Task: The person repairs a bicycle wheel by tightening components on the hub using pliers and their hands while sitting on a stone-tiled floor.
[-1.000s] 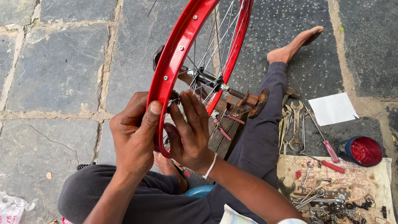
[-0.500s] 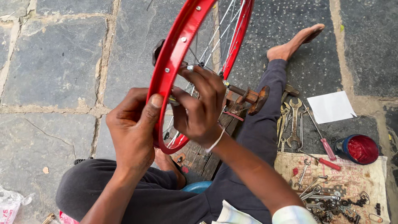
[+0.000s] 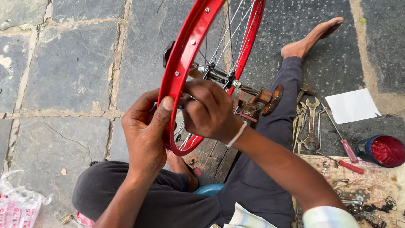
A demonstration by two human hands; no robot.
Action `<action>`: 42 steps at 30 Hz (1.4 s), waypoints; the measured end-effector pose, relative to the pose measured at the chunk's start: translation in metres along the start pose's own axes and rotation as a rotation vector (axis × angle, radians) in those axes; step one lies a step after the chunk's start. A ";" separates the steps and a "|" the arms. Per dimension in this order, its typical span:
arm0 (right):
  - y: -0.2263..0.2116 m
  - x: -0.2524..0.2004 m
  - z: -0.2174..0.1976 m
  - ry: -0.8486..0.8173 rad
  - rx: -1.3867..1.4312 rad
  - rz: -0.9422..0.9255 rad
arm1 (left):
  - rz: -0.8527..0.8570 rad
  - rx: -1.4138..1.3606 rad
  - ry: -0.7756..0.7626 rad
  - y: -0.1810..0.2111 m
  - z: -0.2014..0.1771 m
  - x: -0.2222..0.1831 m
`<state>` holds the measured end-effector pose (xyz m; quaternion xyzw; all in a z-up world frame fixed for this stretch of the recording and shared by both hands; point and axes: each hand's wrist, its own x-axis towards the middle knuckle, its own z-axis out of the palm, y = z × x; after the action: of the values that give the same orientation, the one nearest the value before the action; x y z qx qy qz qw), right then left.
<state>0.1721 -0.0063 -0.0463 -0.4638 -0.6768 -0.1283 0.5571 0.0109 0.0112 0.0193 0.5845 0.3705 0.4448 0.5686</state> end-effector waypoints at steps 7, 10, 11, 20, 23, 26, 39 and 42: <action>-0.057 -0.020 0.016 0.156 -0.131 0.236 | 0.054 -0.021 -0.148 -0.001 -0.009 0.002; -0.036 -0.013 -0.014 0.094 0.429 0.394 | 0.065 -0.011 -0.119 -0.005 -0.008 -0.002; -0.023 -0.003 -0.023 -0.032 0.536 0.411 | 0.055 -0.031 -0.096 -0.005 -0.006 0.000; -0.011 0.006 0.008 0.211 -0.146 -0.021 | 0.050 -0.011 -0.005 0.000 0.001 -0.002; -0.036 -0.007 0.013 0.279 -0.154 0.104 | 0.099 0.007 -0.088 0.003 -0.001 0.000; -0.046 -0.010 0.006 0.176 0.005 0.142 | 0.063 -0.053 -0.128 0.001 -0.009 0.004; 0.007 -0.008 -0.005 0.042 0.079 -0.121 | 0.016 -0.096 -0.009 -0.005 -0.003 -0.004; -0.003 -0.018 0.007 0.198 0.321 0.208 | 0.013 -0.076 -0.007 -0.004 -0.002 -0.001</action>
<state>0.1640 -0.0119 -0.0638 -0.4216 -0.5791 -0.0057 0.6977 0.0090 0.0114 0.0148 0.5663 0.3477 0.4601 0.5889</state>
